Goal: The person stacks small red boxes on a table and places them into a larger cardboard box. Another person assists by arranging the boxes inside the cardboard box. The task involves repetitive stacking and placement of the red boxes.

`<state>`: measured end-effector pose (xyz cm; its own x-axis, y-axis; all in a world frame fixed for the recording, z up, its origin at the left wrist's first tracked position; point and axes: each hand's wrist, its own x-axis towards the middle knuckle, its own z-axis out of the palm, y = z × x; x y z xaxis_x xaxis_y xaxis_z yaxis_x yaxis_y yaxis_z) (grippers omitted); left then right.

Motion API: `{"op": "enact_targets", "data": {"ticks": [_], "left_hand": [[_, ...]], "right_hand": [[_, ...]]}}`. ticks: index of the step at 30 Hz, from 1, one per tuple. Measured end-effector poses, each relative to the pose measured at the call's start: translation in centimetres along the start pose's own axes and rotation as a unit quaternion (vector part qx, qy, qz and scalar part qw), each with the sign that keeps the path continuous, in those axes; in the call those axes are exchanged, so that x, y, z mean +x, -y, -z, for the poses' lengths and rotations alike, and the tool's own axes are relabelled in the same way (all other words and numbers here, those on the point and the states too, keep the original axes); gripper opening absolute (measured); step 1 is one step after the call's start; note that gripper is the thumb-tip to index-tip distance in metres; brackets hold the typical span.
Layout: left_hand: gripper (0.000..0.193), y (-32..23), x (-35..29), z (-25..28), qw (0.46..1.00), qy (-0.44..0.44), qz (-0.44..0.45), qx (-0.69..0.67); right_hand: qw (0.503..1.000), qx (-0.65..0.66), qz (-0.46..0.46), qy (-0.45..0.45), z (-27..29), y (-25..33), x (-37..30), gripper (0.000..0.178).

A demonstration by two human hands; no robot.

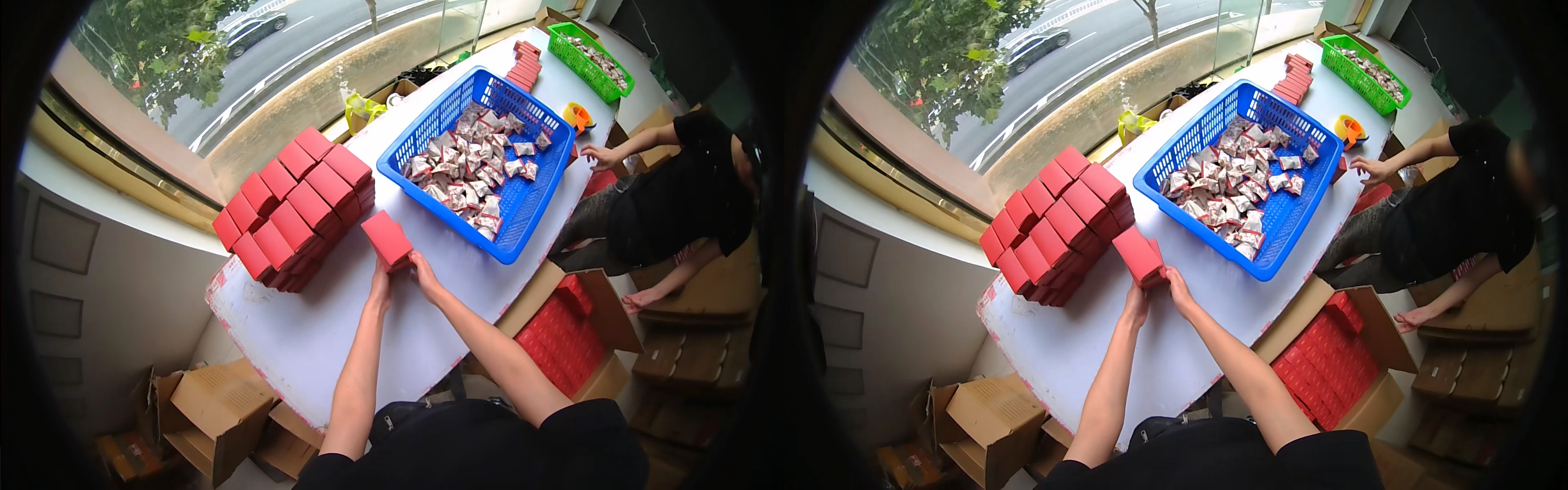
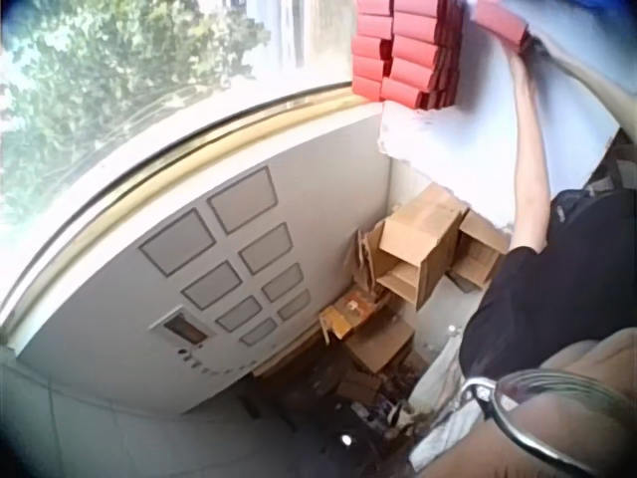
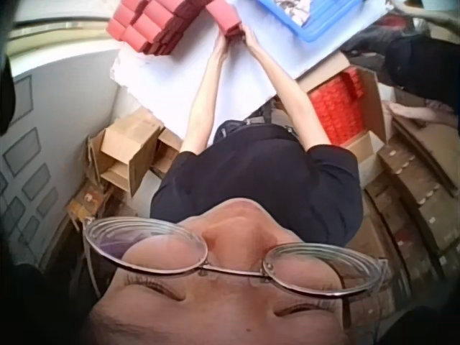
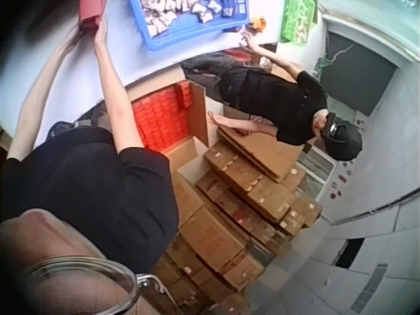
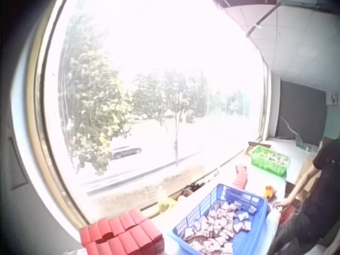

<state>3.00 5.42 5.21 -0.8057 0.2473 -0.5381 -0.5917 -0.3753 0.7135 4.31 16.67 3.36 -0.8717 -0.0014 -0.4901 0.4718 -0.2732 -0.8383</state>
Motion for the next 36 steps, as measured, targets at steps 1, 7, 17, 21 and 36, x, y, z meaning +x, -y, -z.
{"op": "enact_targets", "data": {"ticks": [1,7,17,21,36], "left_hand": [[0.052,0.3,-1.1,0.0,1.000,-0.003,0.004,0.010],[0.046,3.8,-4.5,0.6,0.999,-0.031,0.029,-0.010],[0.047,5.1,-4.1,-0.3,0.991,-0.087,0.002,0.106],[0.045,4.7,-3.8,-0.9,0.991,-0.066,-0.032,0.115],[0.039,4.4,-2.0,-3.1,0.905,-0.084,-0.084,0.409]], "right_hand": [[0.999,-0.002,-0.022,0.027,0.2,0.2,-1.3,0.051],[0.979,-0.002,-0.055,0.194,4.9,-1.2,-6.0,0.076],[0.949,-0.238,0.209,-0.004,-0.5,5.2,-7.1,0.085],[0.963,-0.210,0.171,0.011,0.5,5.6,-9.1,0.084],[0.980,0.107,0.163,0.036,8.0,3.2,-13.1,0.079]]}}
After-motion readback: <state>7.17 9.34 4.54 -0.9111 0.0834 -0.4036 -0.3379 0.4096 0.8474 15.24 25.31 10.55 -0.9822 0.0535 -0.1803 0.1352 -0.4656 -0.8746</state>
